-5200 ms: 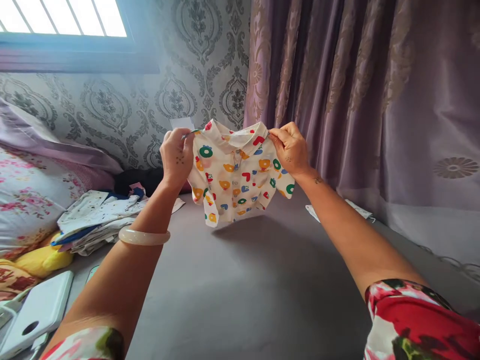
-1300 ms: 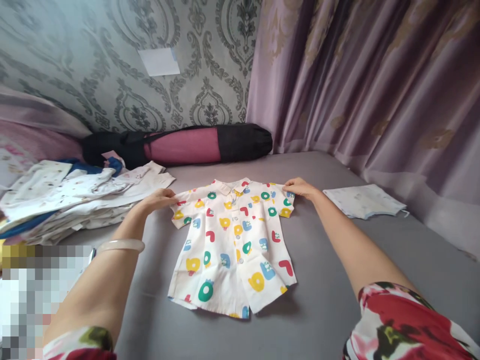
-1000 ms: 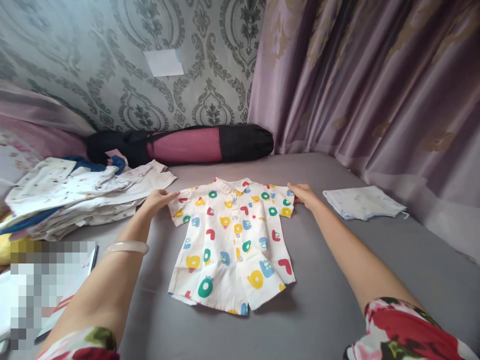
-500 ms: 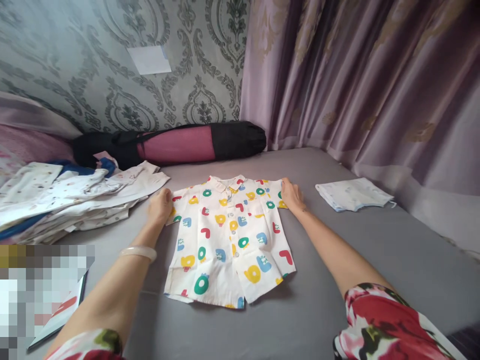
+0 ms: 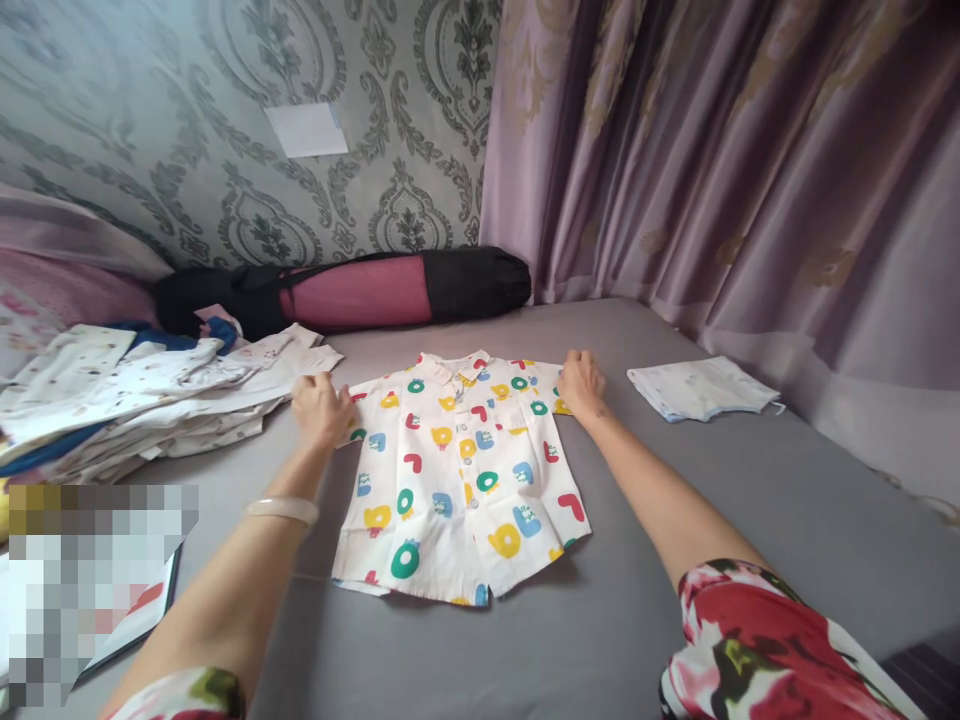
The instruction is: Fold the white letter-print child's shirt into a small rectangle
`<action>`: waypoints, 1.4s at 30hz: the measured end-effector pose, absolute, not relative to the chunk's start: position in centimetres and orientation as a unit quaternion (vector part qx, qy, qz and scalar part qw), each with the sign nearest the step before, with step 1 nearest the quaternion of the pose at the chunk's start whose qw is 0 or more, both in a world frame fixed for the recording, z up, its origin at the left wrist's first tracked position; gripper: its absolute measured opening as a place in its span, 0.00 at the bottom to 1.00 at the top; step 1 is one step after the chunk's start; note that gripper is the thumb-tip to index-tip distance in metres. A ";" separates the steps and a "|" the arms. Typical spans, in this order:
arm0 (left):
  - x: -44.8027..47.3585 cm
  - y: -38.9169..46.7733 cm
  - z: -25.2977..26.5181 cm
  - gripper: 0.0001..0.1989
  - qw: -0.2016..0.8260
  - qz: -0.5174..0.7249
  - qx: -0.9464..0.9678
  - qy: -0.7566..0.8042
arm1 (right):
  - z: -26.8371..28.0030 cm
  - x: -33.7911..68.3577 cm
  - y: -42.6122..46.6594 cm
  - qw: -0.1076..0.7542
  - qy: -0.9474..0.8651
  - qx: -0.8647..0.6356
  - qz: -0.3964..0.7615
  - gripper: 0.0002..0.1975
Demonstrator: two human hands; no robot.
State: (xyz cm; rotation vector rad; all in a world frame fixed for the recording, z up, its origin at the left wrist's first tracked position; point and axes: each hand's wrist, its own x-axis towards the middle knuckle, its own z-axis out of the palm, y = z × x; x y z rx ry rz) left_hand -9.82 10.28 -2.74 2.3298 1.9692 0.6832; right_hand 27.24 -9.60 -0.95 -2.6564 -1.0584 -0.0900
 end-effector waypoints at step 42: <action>0.7 5.7 -4.4 0.17 0.041 0.193 0.933 0.301 | 2.0 21.5 9.2 0.051 -0.568 -0.795 0.208 0.20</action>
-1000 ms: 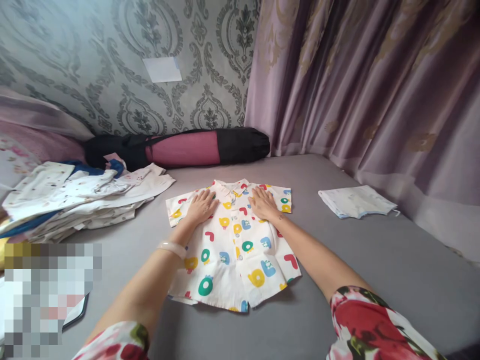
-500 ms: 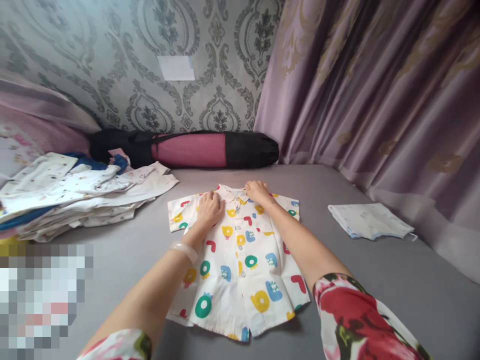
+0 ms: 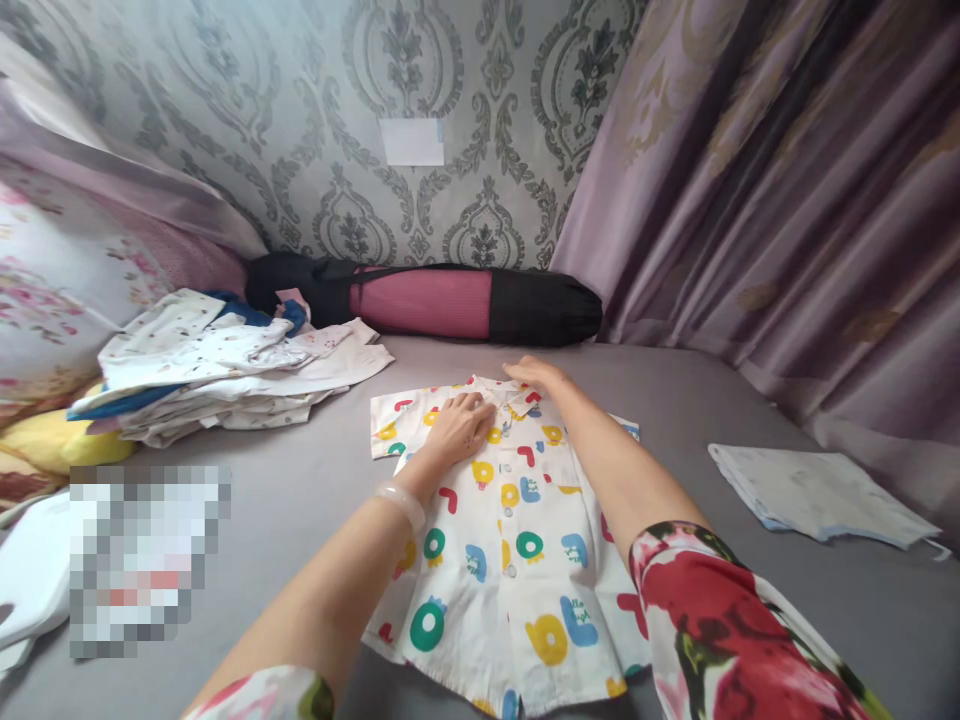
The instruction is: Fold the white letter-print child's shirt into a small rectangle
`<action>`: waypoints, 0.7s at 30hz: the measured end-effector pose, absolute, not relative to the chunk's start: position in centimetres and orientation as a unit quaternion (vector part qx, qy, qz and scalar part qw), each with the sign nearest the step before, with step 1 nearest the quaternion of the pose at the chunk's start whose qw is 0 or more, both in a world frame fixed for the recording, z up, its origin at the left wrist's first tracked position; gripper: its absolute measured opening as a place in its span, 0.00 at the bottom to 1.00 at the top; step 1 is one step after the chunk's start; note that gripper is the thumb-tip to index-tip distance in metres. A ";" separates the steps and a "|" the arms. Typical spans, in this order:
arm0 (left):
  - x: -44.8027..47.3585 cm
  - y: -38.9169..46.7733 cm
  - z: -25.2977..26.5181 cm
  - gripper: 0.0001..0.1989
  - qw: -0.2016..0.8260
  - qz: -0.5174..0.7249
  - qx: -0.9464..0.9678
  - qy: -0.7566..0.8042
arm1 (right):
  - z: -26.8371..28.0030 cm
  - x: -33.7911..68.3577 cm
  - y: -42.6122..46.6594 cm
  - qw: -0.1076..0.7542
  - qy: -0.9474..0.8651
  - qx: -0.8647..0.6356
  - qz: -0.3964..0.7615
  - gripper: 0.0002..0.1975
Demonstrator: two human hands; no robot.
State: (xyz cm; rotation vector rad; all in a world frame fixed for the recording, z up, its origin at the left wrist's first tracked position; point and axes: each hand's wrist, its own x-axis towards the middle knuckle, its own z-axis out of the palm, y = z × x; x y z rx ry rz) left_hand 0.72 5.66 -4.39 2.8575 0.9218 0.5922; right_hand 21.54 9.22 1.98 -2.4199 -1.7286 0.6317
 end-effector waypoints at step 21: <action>1.2 6.4 -4.9 0.26 0.065 0.125 0.909 0.393 | -3.9 19.0 3.7 0.190 -0.573 -0.797 -0.032 0.24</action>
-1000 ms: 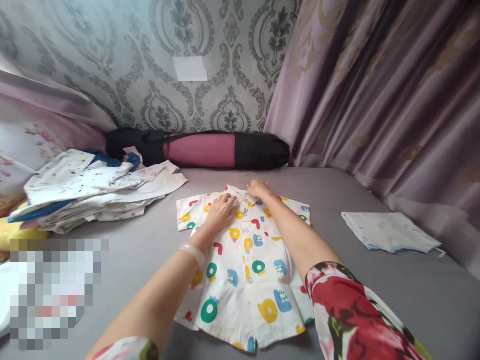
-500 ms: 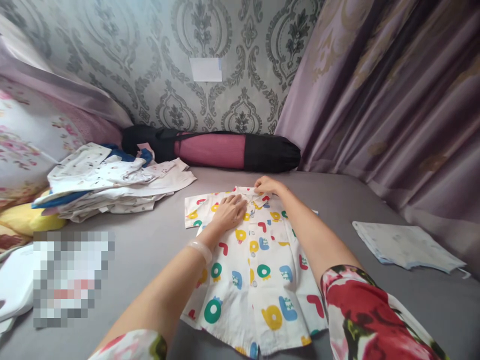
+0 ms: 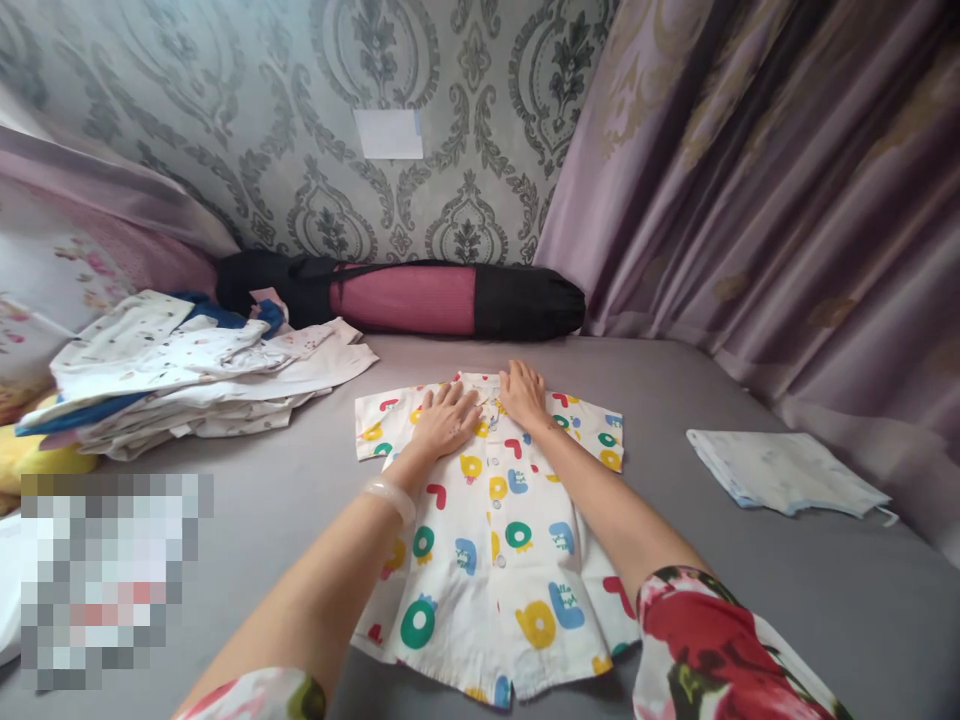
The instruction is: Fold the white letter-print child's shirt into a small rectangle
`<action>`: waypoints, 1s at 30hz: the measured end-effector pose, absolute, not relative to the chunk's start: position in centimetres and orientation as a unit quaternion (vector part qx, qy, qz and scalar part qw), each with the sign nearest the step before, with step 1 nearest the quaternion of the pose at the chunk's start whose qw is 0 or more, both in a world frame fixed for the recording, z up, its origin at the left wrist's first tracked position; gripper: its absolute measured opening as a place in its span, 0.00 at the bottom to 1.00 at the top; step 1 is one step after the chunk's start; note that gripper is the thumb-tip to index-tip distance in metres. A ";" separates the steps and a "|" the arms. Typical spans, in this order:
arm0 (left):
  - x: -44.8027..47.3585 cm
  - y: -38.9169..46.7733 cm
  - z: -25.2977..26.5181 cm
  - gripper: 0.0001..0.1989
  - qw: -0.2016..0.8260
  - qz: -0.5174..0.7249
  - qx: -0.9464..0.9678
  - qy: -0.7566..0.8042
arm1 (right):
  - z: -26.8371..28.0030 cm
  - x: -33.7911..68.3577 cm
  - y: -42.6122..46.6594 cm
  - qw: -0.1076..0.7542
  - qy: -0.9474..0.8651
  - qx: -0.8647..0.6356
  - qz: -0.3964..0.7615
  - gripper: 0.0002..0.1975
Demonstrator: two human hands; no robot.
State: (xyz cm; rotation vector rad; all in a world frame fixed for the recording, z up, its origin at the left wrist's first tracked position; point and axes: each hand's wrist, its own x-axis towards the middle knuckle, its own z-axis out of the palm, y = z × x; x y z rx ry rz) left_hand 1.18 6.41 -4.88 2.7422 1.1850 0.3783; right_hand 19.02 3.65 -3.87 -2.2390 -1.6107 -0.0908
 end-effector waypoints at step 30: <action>-9.1 2.7 -1.2 0.31 0.095 0.038 0.918 0.384 | -1.9 21.8 -13.8 0.286 -0.644 -0.698 0.129 0.23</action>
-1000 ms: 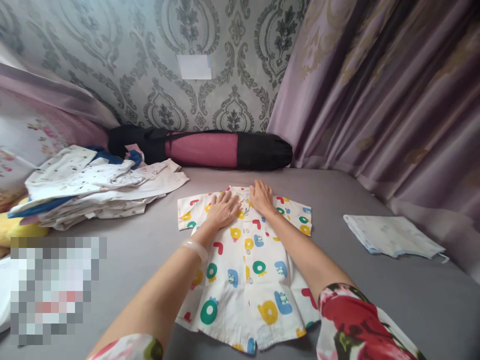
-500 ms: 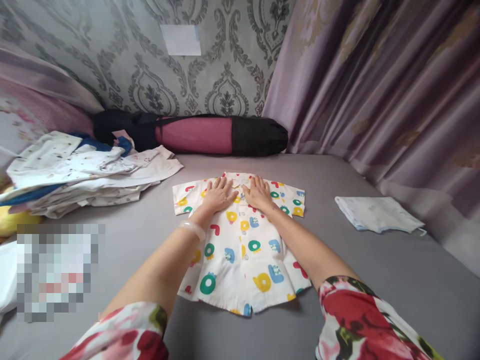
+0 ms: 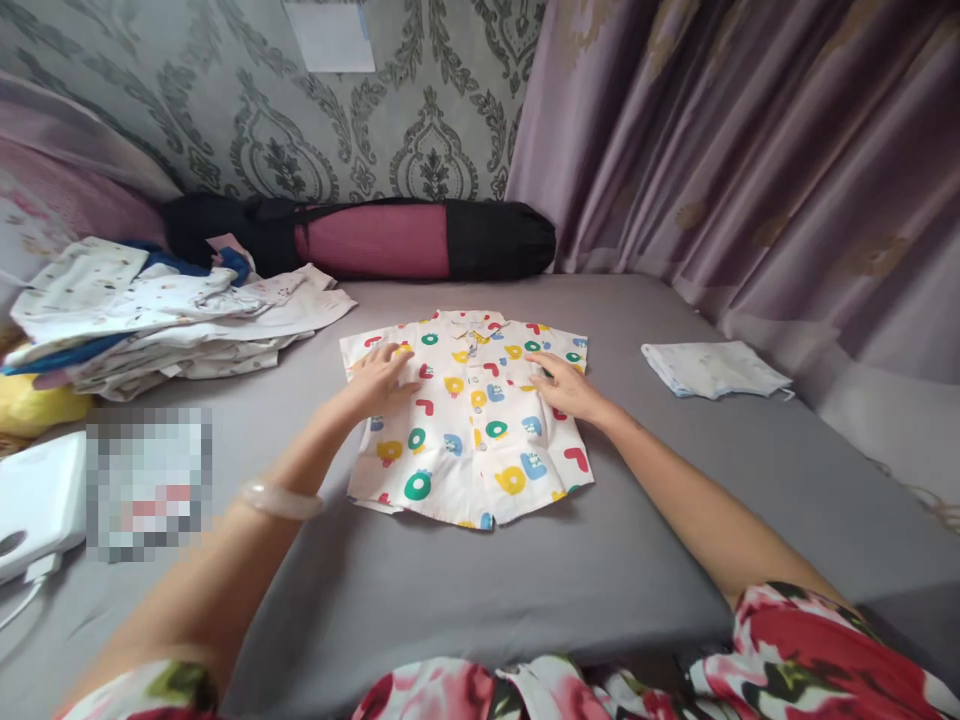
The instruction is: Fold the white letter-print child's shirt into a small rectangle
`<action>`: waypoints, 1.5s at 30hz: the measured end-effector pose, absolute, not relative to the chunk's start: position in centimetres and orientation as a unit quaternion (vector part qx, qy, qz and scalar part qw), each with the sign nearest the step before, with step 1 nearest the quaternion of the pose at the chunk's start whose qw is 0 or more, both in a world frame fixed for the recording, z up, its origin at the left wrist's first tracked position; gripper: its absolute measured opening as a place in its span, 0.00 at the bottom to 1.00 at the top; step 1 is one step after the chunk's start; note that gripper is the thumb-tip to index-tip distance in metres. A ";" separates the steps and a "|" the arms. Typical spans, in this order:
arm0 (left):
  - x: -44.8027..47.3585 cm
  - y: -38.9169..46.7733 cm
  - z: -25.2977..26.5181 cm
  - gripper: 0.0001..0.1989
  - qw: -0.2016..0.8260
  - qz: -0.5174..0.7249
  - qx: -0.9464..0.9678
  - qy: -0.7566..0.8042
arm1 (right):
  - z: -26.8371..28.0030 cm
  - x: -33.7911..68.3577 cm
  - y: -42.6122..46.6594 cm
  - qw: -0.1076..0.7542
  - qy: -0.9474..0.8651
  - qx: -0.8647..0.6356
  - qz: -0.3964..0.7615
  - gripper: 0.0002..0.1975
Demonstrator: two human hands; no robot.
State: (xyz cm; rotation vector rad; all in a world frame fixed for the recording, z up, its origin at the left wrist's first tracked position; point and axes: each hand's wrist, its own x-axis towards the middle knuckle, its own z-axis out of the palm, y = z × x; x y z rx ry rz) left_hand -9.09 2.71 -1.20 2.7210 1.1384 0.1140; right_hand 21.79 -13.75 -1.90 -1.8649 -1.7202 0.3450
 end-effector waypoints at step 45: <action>-17.0 -6.6 -0.5 0.31 0.347 0.166 0.733 0.561 | 0.6 20.9 -23.3 0.163 -0.495 -0.851 0.058 0.18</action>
